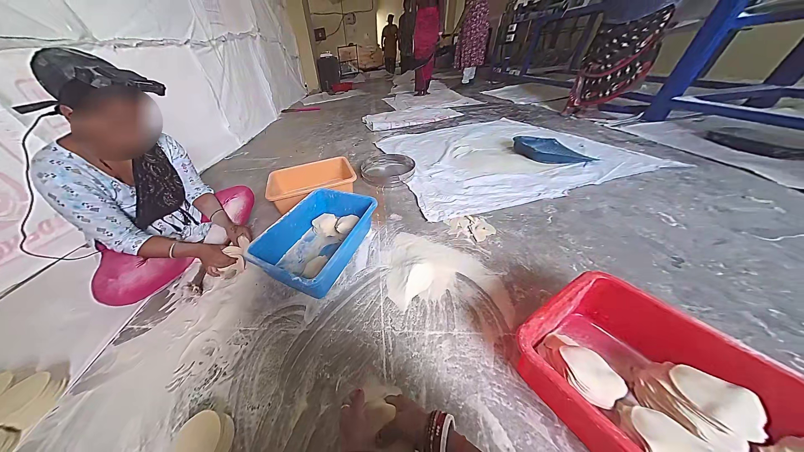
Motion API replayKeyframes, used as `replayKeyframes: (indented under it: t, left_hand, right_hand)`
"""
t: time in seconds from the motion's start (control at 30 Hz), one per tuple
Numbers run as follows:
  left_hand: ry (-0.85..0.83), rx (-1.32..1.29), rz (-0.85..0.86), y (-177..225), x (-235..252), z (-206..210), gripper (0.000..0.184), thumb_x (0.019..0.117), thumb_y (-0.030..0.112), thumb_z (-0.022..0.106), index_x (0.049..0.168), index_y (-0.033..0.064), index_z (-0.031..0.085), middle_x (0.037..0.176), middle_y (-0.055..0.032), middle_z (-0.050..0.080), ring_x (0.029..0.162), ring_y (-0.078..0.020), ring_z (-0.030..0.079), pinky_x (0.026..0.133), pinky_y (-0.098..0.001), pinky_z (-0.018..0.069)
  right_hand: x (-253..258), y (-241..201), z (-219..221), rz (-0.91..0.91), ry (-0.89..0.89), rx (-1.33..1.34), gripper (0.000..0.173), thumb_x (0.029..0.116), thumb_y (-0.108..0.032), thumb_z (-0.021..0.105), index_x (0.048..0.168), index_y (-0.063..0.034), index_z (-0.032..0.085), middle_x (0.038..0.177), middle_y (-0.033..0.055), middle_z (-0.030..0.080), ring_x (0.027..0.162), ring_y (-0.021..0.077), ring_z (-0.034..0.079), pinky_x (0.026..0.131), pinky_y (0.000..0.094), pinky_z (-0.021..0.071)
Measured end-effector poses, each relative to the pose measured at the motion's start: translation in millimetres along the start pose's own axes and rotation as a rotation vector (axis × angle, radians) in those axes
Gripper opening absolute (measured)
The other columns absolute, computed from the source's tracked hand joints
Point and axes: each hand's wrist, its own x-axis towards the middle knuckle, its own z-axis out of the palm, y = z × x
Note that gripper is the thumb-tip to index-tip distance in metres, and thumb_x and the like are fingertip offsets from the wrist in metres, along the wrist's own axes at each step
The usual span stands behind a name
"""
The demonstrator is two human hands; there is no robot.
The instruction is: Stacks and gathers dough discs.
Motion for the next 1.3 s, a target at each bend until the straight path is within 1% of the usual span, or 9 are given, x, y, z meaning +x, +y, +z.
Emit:
replayKeyframes:
  t: [0.07,0.13,0.3,0.53,0.7,0.87,1.03,1.17,1.3]
  left_hand:
    - [0.005,-0.124,0.014,-5,0,-10,0.054,0.112,0.028,0.032,0.14,-0.0164,0.043,0.141,-0.0368,0.047,0.129,-0.0402,0.049,0.109,-0.0515,0.0382]
    - [-0.012,-0.257,-0.044,-4,-6,-13,0.063,0.1124,0.038,0.017,0.127,-0.0114,0.052,0.117,-0.0233,0.06,0.104,-0.0223,0.06,0.092,-0.0403,0.0486]
    - [-0.099,-0.388,-0.187,-20,-5,-11,0.082,0.1087,0.051,0.003,0.127,-0.0098,0.054,0.11,-0.0207,0.065,0.094,-0.0202,0.062,0.086,-0.0407,0.0512]
    - [0.129,-0.693,0.031,-14,-6,-12,0.065,0.1095,0.05,0.011,0.123,-0.0014,0.049,0.095,-0.0058,0.063,0.084,-0.0096,0.063,0.076,-0.033,0.0536]
    - [0.192,-0.562,0.041,-22,4,-5,0.075,0.1091,0.051,0.008,0.123,-0.0071,0.053,0.09,-0.0117,0.063,0.077,-0.013,0.06,0.073,-0.0351,0.0506]
    - [0.153,-0.585,0.225,-17,-6,-14,0.073,0.1075,0.049,0.003,0.125,-0.0049,0.049,0.092,-0.0062,0.065,0.082,-0.0105,0.064,0.077,-0.0323,0.0537]
    - [0.123,-0.611,0.181,-17,5,-7,0.07,0.1084,0.049,0.002,0.113,0.001,0.053,0.068,0.0014,0.06,0.062,-0.0073,0.062,0.063,-0.0255,0.0539]
    - [0.088,-0.619,0.271,-18,1,-15,0.07,0.1074,0.044,-0.001,0.113,0.0006,0.054,0.076,0.0016,0.065,0.072,-0.0072,0.065,0.07,-0.0238,0.0543]
    - [0.103,-0.64,0.24,-24,5,-10,0.068,0.1091,0.045,0.004,0.105,0.0033,0.058,0.07,0.0032,0.064,0.065,-0.0059,0.064,0.067,-0.0234,0.0546]
  right_hand:
    - [-15,-16,-7,-0.045,-0.073,0.029,0.058,0.0841,-0.003,0.076,0.137,0.0075,0.053,0.127,0.0274,0.06,0.115,0.0329,0.062,0.102,0.0494,0.0485]
    - [-19,-22,-7,-0.053,-0.083,0.088,0.056,0.0853,-0.001,0.074,0.136,0.0055,0.051,0.122,0.022,0.063,0.107,0.0255,0.065,0.096,0.0431,0.0525]
    - [0,-33,-3,0.045,-0.09,-0.49,0.065,0.0897,-0.025,0.08,0.137,0.01,0.053,0.138,0.0337,0.055,0.131,0.0451,0.053,0.11,0.0598,0.0406]
    - [-14,-29,11,-0.304,0.072,-0.355,0.063,0.0877,-0.023,0.078,0.14,0.0018,0.054,0.126,0.029,0.065,0.118,0.0425,0.064,0.104,0.0579,0.0478]
    - [-3,-26,18,-0.2,0.004,-0.704,0.061,0.0934,-0.031,0.072,0.141,0.002,0.052,0.129,0.0288,0.064,0.121,0.0456,0.062,0.104,0.0628,0.0467]
    - [-21,-7,20,-0.625,0.291,-0.483,0.053,0.0848,-0.022,0.081,0.126,0.0065,0.064,0.115,0.0266,0.071,0.104,0.0424,0.071,0.093,0.0583,0.0553]
    - [-10,-26,18,-0.271,0.048,-0.835,0.052,0.0959,-0.026,0.069,0.138,0.0011,0.055,0.132,0.0257,0.064,0.123,0.0437,0.062,0.104,0.0591,0.0467]
    - [-19,-8,19,-0.653,0.28,-0.612,0.04,0.0841,-0.014,0.079,0.119,0.0035,0.068,0.113,0.0244,0.072,0.102,0.0417,0.072,0.089,0.0574,0.0567]
    - [-12,-12,18,-0.485,0.169,-0.729,0.059,0.0874,-0.03,0.078,0.135,0.0012,0.06,0.129,0.0235,0.067,0.121,0.041,0.064,0.107,0.0556,0.0466]
